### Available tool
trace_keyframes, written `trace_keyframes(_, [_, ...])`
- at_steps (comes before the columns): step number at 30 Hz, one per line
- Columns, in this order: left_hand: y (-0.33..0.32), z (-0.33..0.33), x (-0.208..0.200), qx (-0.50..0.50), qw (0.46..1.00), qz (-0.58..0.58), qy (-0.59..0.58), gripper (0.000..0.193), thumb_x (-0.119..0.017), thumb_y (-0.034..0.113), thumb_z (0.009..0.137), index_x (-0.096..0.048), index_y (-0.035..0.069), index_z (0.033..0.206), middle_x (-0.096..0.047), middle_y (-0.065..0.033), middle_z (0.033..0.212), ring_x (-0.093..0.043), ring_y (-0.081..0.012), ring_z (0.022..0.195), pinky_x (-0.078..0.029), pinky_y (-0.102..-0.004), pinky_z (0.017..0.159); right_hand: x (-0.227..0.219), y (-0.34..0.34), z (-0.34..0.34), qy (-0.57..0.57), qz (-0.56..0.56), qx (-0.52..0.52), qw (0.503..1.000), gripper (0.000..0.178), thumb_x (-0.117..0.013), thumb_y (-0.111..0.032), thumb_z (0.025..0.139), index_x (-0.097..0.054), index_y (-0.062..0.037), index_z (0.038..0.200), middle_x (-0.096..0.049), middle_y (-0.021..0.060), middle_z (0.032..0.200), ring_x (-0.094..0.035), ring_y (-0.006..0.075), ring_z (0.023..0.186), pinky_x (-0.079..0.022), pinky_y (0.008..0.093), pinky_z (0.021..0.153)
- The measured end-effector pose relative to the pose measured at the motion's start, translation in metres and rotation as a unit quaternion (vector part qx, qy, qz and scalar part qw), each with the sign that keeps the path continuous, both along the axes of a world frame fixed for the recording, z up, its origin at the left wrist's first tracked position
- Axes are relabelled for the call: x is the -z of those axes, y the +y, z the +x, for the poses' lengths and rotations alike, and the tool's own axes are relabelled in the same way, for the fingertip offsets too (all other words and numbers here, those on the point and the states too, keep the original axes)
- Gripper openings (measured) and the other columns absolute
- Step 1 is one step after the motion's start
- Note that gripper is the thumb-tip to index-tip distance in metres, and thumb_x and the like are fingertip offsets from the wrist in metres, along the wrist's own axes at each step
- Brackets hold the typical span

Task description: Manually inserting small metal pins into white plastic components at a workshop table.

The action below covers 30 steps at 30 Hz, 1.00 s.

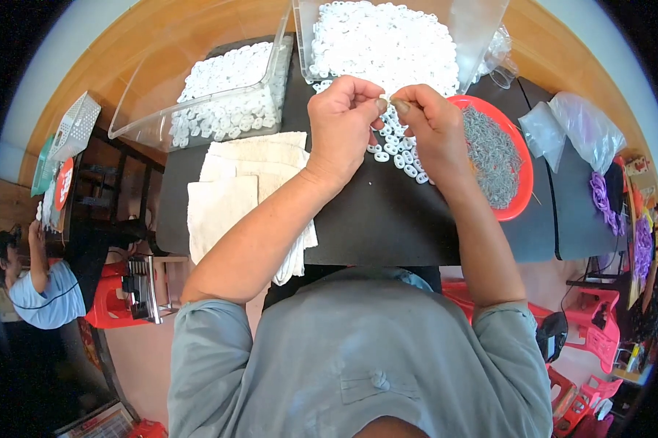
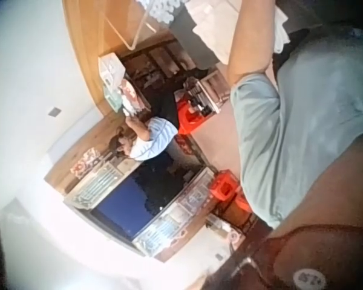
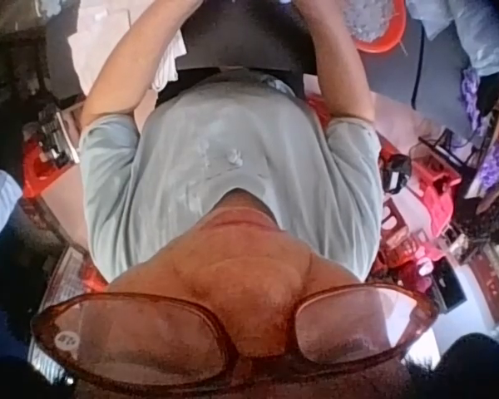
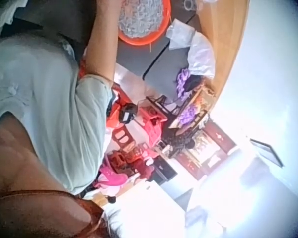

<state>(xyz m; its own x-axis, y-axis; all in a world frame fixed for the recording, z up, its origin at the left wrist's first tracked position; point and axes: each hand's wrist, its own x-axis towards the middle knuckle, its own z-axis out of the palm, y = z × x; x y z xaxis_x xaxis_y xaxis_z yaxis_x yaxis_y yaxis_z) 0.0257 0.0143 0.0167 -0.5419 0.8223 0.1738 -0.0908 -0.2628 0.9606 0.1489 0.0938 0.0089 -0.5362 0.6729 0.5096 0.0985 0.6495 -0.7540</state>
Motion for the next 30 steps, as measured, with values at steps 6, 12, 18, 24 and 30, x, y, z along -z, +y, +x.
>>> trace_keyframes(6, [-0.0006, 0.0025, -0.0008, 0.009, 1.0, 0.0, 0.005, 0.006, -0.064, -0.003, 0.084, -0.063, -0.001, 0.09, -0.064, -0.0043, 0.073, -0.059, -0.0083, 0.06, -0.045, -0.0206, 0.044, -0.0042, -0.0028, 0.0009, -0.03, 0.018, 0.022, 0.999, 0.01, -0.058, -0.01, 0.092, -0.062, -0.0004, 0.095, -0.06, 0.0007, 0.075, -0.053, 0.0068, 0.067, -0.045, 0.0234, 0.059])
trace_keyframes(12, [-0.001, 0.0045, -0.0007, -0.001, 1.0, 0.007, 0.016, 0.005, -0.062, -0.002, 0.084, -0.061, -0.001, 0.088, -0.061, -0.0034, 0.071, -0.058, -0.007, 0.058, -0.045, -0.0207, 0.041, -0.0013, -0.0019, -0.0001, -0.038, 0.056, 0.053, 0.996, 0.01, -0.059, -0.01, 0.092, -0.062, -0.0007, 0.094, -0.059, -0.0003, 0.072, -0.052, 0.0059, 0.066, -0.043, 0.0226, 0.057])
trace_keyframes(18, [-0.0023, 0.0024, -0.0003, 0.004, 1.0, -0.003, 0.008, 0.006, -0.064, -0.001, 0.084, -0.063, -0.002, 0.09, -0.064, -0.0052, 0.075, -0.059, -0.0089, 0.061, -0.046, -0.0214, 0.046, -0.0017, -0.0056, -0.0024, -0.011, 0.0, 0.06, 0.998, 0.01, -0.058, -0.01, 0.092, -0.063, -0.001, 0.094, -0.059, -0.0008, 0.072, -0.052, 0.0051, 0.065, -0.044, 0.0222, 0.057])
trace_keyframes(24, [-0.0028, 0.0043, -0.0021, 0.004, 1.0, -0.004, -0.009, 0.006, -0.064, -0.001, 0.084, -0.062, -0.002, 0.09, -0.064, -0.006, 0.076, -0.06, -0.0094, 0.061, -0.045, -0.0216, 0.046, -0.0004, -0.0047, -0.0022, -0.008, 0.031, 0.056, 0.998, 0.011, -0.059, -0.01, 0.091, -0.064, -0.0006, 0.094, -0.061, -0.0001, 0.074, -0.052, 0.0053, 0.066, -0.044, 0.0226, 0.056])
trace_keyframes(30, [-0.0022, 0.0043, -0.0007, 0.002, 1.0, 0.003, -0.009, 0.004, -0.062, -0.002, 0.085, -0.061, -0.001, 0.089, -0.064, -0.0059, 0.077, -0.059, -0.0094, 0.06, -0.045, -0.0214, 0.046, -0.0012, -0.0073, -0.003, -0.005, 0.049, 0.057, 0.997, 0.01, -0.059, -0.009, 0.091, -0.063, 0.0001, 0.093, -0.059, 0.0004, 0.07, -0.051, 0.006, 0.063, -0.043, 0.0232, 0.056])
